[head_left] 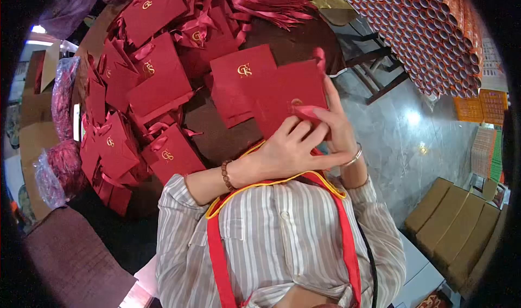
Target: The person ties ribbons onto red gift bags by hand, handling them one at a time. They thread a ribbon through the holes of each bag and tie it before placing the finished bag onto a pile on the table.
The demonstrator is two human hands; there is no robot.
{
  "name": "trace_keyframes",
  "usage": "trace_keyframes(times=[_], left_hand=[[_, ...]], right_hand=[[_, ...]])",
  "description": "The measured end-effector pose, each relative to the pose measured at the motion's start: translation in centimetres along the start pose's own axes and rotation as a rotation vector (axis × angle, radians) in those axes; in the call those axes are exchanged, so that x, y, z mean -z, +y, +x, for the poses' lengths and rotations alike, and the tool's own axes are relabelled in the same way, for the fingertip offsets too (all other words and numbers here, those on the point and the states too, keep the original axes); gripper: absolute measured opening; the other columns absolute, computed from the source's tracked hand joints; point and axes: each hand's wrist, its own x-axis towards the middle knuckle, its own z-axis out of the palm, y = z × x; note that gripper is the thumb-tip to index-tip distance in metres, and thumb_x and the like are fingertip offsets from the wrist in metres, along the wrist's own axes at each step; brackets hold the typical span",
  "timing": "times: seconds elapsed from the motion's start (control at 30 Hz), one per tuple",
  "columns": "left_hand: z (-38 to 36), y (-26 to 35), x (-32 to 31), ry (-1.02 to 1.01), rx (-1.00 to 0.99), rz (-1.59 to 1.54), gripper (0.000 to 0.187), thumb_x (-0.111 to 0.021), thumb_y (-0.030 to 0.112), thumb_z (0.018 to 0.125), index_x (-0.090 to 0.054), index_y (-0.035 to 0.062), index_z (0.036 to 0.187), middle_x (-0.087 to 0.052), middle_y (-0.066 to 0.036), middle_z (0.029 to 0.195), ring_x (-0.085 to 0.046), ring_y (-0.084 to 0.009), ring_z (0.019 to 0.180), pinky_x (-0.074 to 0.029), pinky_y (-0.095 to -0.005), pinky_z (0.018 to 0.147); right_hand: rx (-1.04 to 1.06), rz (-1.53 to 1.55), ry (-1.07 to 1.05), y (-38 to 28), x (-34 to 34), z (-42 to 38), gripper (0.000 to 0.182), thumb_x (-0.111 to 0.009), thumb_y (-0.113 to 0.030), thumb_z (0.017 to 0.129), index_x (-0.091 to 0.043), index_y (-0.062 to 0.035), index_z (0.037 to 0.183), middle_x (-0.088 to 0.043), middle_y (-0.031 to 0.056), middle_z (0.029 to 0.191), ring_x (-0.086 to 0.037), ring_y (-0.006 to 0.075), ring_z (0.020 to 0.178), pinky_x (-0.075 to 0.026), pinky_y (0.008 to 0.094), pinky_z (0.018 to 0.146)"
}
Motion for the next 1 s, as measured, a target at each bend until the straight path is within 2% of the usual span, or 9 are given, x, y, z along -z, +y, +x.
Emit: trace_keyframes(times=[0.1, 0.17, 0.27, 0.33, 0.53, 0.63, 0.67, 0.9, 1.0], left_hand=[[-0.7, -1.8, 0.4, 0.085, -0.044, -0.132, 0.037, -0.057, 0.020, 0.070, -0.062, 0.0192, 0.106, -0.055, -0.008, 0.110, -0.054, -0.0204, 0.091, -0.043, -0.0332, 0.074], [0.6, -3.8, 3.1, -0.056, 0.229, 0.174, 0.045, -0.061, 0.018, 0.072, -0.055, 0.0127, 0.116, -0.054, -0.009, 0.113, -0.054, -0.0235, 0.093, -0.044, -0.0351, 0.079], [-0.4, -6.5, 2.7, -0.033, 0.573, -0.008, 0.054, -0.062, 0.010, 0.075, -0.045, 0.0116, 0.126, -0.057, -0.009, 0.103, -0.055, -0.0203, 0.086, -0.044, -0.0318, 0.075], [-1.4, -7.3, 2.5, -0.183, 0.975, -0.677, 0.061, -0.061, 0.004, 0.077, -0.036, 0.0107, 0.132, -0.057, -0.007, 0.089, -0.053, -0.0145, 0.078, -0.042, -0.0272, 0.072], [-2.0, -7.1, 2.4, -0.136, 1.042, -0.568, 0.054, -0.061, -0.001, 0.077, -0.041, 0.0071, 0.127, -0.057, -0.002, 0.083, -0.051, -0.0087, 0.077, -0.042, -0.0228, 0.072], [-3.5, -7.0, 0.8, -0.050, 1.105, -0.744, 0.044, -0.059, -0.002, 0.079, -0.044, 0.0030, 0.120, -0.057, -0.002, 0.086, -0.052, -0.0085, 0.081, -0.041, -0.0217, 0.073], [-3.6, -6.6, 0.5, -0.038, 1.138, -0.800, 0.035, -0.057, -0.002, 0.081, -0.046, 0.0007, 0.114, -0.058, -0.003, 0.090, -0.053, -0.0095, 0.085, -0.042, -0.0222, 0.077], [-5.3, -2.9, -1.7, 0.341, 1.411, -1.390, 0.024, -0.054, -0.003, 0.083, -0.046, 0.0001, 0.105, -0.058, -0.005, 0.091, -0.054, -0.0099, 0.083, -0.045, -0.0230, 0.076], [-5.9, -2.1, -2.0, 0.348, 1.418, -1.482, 0.021, -0.054, -0.004, 0.083, -0.045, 0.0003, 0.102, -0.058, -0.004, 0.090, -0.054, -0.0094, 0.080, -0.045, -0.0226, 0.075]], right_hand=[[-0.167, 0.027, -0.237, -0.3, 2.0, 0.6, 0.064, -0.049, -0.008, 0.077, -0.028, 0.0037, 0.136, -0.040, 0.0115, 0.133, -0.039, 0.0179, 0.121, -0.029, 0.0286, 0.102], [-0.187, 0.143, -0.280, -0.1, 2.7, 0.6, 0.058, -0.049, -0.010, 0.077, -0.035, 0.0039, 0.132, -0.045, 0.0112, 0.129, -0.041, 0.0179, 0.120, -0.030, 0.0282, 0.101], [-0.283, 0.075, -0.398, -0.5, 3.0, 1.9, 0.057, -0.046, -0.007, 0.076, -0.036, 0.0049, 0.131, -0.049, 0.0119, 0.125, -0.048, 0.0183, 0.113, -0.035, 0.0277, 0.097], [-0.122, -0.110, -0.358, 0.0, 2.9, 2.6, 0.055, -0.045, -0.008, 0.077, -0.036, 0.0043, 0.130, -0.049, 0.0113, 0.124, -0.049, 0.0178, 0.112, -0.035, 0.0275, 0.096], [0.158, -0.455, -0.124, -0.2, 5.3, 4.5, 0.025, -0.042, -0.011, 0.084, -0.062, 0.0004, 0.094, -0.062, 0.0080, 0.098, -0.056, 0.0146, 0.091, -0.044, 0.0272, 0.077], [0.021, -0.602, 0.044, -2.1, 2.7, 4.1, 0.020, -0.048, -0.012, 0.084, -0.061, -0.0002, 0.093, -0.062, 0.0057, 0.098, -0.056, 0.0138, 0.088, -0.044, 0.0276, 0.076], [0.325, -0.769, -0.026, -0.4, 3.1, 4.8, 0.016, -0.056, -0.013, 0.082, -0.062, -0.0008, 0.091, -0.062, 0.0062, 0.095, -0.058, 0.0183, 0.084, -0.045, 0.0297, 0.074], [0.577, -1.222, -0.106, -0.4, 1.0, 4.6, 0.016, -0.064, -0.017, 0.077, -0.062, -0.0039, 0.087, -0.061, 0.0102, 0.087, -0.059, 0.0265, 0.083, -0.045, 0.0342, 0.070], [0.387, -1.274, -0.179, -0.4, 0.3, 3.8, 0.019, -0.064, -0.021, 0.077, -0.062, -0.0039, 0.085, -0.061, 0.0108, 0.084, -0.059, 0.0271, 0.078, -0.045, 0.0349, 0.066]])
